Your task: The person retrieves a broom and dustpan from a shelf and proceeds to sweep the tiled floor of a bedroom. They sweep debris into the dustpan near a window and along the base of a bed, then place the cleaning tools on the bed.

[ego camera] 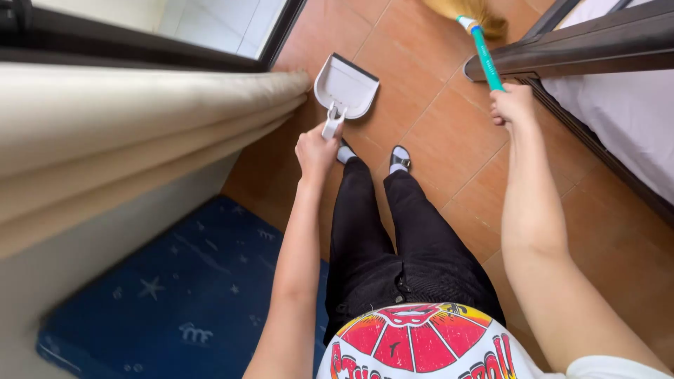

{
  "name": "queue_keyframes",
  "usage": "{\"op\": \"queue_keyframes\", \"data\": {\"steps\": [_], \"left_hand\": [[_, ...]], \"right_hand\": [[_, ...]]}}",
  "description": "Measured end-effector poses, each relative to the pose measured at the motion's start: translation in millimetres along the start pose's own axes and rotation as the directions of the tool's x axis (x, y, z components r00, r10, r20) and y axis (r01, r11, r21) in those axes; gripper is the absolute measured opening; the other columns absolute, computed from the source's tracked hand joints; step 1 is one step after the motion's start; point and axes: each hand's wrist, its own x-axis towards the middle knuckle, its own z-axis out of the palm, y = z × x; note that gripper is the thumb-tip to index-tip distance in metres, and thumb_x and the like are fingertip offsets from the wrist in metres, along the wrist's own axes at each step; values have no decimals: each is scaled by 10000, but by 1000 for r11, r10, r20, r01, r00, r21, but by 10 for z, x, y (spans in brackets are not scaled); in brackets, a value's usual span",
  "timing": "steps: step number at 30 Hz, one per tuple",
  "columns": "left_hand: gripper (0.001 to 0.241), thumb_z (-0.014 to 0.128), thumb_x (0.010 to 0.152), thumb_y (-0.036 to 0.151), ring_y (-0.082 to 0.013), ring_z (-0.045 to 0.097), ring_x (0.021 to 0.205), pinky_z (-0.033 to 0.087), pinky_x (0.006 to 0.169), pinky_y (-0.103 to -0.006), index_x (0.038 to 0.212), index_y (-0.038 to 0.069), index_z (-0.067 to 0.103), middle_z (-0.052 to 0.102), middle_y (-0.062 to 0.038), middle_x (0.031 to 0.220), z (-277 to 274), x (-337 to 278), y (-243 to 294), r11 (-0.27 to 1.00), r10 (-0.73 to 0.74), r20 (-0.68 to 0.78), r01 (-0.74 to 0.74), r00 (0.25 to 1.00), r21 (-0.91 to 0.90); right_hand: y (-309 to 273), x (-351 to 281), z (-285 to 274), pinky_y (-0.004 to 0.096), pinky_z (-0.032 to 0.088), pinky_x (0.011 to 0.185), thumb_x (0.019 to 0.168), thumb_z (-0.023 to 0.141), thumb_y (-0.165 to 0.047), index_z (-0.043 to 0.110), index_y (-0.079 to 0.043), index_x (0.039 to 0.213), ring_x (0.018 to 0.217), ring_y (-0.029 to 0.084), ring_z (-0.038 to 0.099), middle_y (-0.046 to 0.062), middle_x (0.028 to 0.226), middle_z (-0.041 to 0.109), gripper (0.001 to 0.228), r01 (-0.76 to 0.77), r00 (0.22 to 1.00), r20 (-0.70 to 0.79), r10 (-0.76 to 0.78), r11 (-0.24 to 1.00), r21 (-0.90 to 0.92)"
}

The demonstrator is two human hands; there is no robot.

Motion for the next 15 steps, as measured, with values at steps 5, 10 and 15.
{"op": "queue_keyframes", "data": {"steps": [5, 10, 15], "left_hand": [[430, 706, 890, 524, -420, 675, 766, 532, 703, -475, 870, 100, 772, 709, -185, 757, 27, -9, -118, 958, -271, -40, 266, 962, -103], [442, 689, 891, 527, -381, 687, 730, 527, 691, -449, 837, 93, 753, 718, -153, 738, 21, -67, -371, 928, -336, -53, 321, 940, -188], [450, 701, 905, 537, -379, 673, 722, 519, 649, -438, 843, 94, 752, 694, -153, 736, 24, -437, -685, 951, -261, -139, 229, 955, -209]], "right_hand": [[790, 404, 791, 318, 300, 358, 979, 543, -100, 534, -95, 847, 419, 133, 435, 31, 567, 480, 132, -158, 976, 130, 173, 981, -115], [1060, -175, 1103, 296, 300, 369, 975, 518, -81, 590, -93, 986, 427, 115, 414, 19, 595, 475, 74, -187, 922, 295, 252, 955, -230], [486, -1040, 706, 279, 289, 375, 1009, 529, -179, 650, -84, 1116, 431, 99, 395, 35, 615, 507, 187, -90, 910, 366, 193, 956, -280]]}}
